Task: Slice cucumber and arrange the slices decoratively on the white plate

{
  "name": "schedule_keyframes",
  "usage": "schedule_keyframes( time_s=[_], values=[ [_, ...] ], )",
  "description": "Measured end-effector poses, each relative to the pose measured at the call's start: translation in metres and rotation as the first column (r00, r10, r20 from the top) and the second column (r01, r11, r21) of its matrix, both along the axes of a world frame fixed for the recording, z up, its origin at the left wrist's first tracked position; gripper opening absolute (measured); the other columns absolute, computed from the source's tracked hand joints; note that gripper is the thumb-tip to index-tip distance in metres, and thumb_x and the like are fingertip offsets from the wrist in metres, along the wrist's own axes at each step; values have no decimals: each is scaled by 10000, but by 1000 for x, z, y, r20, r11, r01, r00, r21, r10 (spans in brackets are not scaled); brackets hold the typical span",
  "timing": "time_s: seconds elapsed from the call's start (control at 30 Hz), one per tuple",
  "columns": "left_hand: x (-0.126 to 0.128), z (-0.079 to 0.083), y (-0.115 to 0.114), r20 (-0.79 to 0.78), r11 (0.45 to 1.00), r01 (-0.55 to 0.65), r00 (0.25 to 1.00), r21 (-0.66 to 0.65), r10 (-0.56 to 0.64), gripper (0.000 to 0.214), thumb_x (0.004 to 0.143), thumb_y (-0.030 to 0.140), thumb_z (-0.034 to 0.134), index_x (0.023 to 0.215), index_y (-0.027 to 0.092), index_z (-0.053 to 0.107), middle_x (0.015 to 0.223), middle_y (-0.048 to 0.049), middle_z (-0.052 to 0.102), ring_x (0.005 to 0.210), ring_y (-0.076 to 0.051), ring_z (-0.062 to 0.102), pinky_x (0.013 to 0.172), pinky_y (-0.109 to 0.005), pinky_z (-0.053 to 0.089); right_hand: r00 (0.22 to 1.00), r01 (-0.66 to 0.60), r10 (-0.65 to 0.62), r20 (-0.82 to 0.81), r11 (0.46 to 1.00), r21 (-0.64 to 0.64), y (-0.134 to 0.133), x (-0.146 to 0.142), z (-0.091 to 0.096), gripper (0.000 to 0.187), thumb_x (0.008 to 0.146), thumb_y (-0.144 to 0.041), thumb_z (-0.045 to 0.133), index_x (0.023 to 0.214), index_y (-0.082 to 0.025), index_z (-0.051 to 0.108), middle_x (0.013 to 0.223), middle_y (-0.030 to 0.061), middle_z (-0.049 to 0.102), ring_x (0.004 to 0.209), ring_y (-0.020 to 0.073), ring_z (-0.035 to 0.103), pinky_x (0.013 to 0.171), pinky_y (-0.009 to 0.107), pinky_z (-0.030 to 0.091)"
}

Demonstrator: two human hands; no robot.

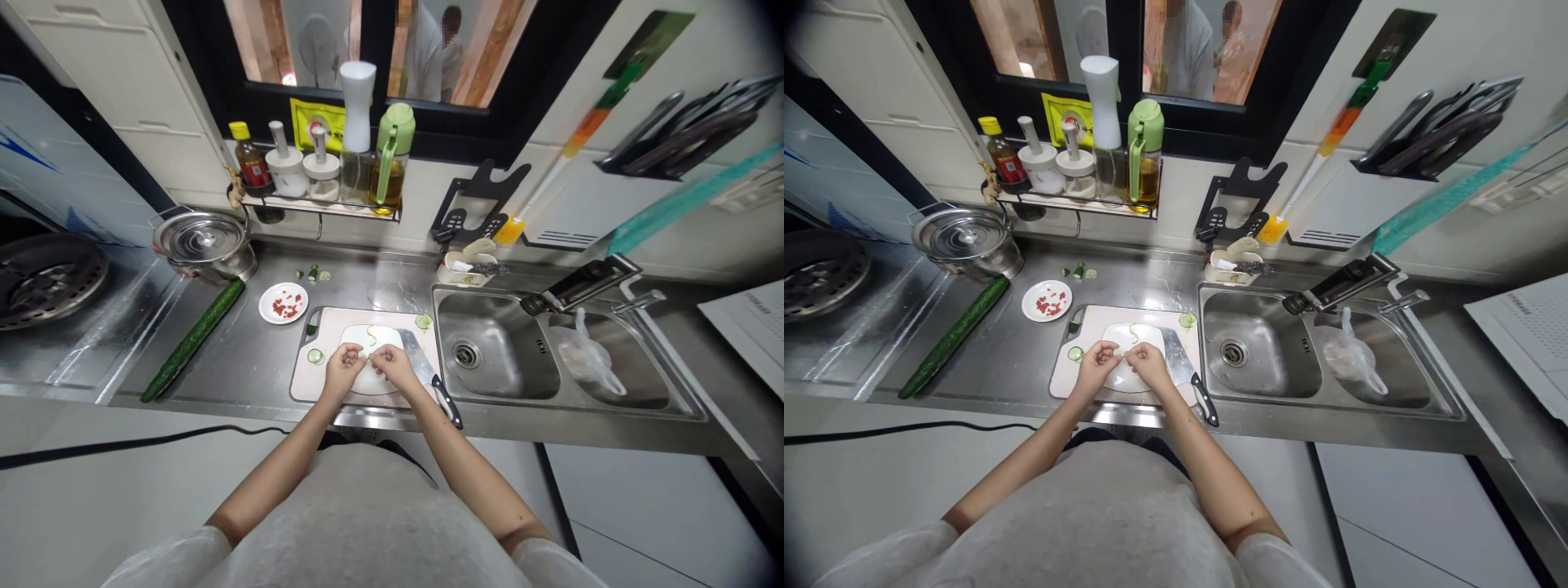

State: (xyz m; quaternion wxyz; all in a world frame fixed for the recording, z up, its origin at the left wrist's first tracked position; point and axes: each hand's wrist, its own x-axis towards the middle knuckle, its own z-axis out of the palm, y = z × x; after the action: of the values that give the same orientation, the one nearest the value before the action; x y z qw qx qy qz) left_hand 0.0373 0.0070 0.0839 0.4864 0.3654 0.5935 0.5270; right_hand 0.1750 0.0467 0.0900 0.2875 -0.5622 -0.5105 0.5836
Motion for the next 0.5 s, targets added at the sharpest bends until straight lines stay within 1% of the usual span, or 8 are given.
schedule_keyframes(
  time_s=[0.1, 0.2, 0.3, 0.5],
  values=[
    [-2, -10, 13, -66, 999, 4, 998, -43, -7, 250, 615, 296, 712, 816, 184, 613, 662, 33, 534, 604, -95, 471, 621, -212, 387, 986, -46, 25, 166, 991, 123, 18, 5, -11, 164, 669, -335, 651, 684, -184, 587, 575, -37, 587, 518, 105, 527, 499, 210, 401],
    [-3, -17, 29, -189, 996, 21, 981, -86, -37, 204, 610, 295, 703, 764, 191, 619, 654, 34, 559, 601, -99, 491, 643, -217, 391, 936, -117, 39, 349, 972, 205, 38, 8, -17, 114, 668, -289, 664, 665, -190, 609, 640, -25, 629, 597, 117, 552, 555, 215, 394],
    [-2, -22, 45, -307, 992, 22, 950, -125, -60, 138, 632, 271, 680, 737, 207, 617, 646, 39, 573, 601, -106, 505, 651, -223, 383, 884, -174, 54, 465, 960, 219, 55, 7, -21, 92, 677, -255, 674, 652, -195, 609, 668, -16, 644, 634, 124, 557, 579, 218, 376],
    [0, -25, 62, -483, 979, 12, 868, -203, -111, 88, 669, 229, 667, 740, 232, 614, 707, 15, 634, 704, -152, 562, 687, -249, 358, 816, -227, 81, 573, 956, 188, 73, 1, -28, 85, 714, -231, 662, 676, -204, 591, 726, 2, 660, 668, 133, 562, 588, 218, 348]
  ],
)
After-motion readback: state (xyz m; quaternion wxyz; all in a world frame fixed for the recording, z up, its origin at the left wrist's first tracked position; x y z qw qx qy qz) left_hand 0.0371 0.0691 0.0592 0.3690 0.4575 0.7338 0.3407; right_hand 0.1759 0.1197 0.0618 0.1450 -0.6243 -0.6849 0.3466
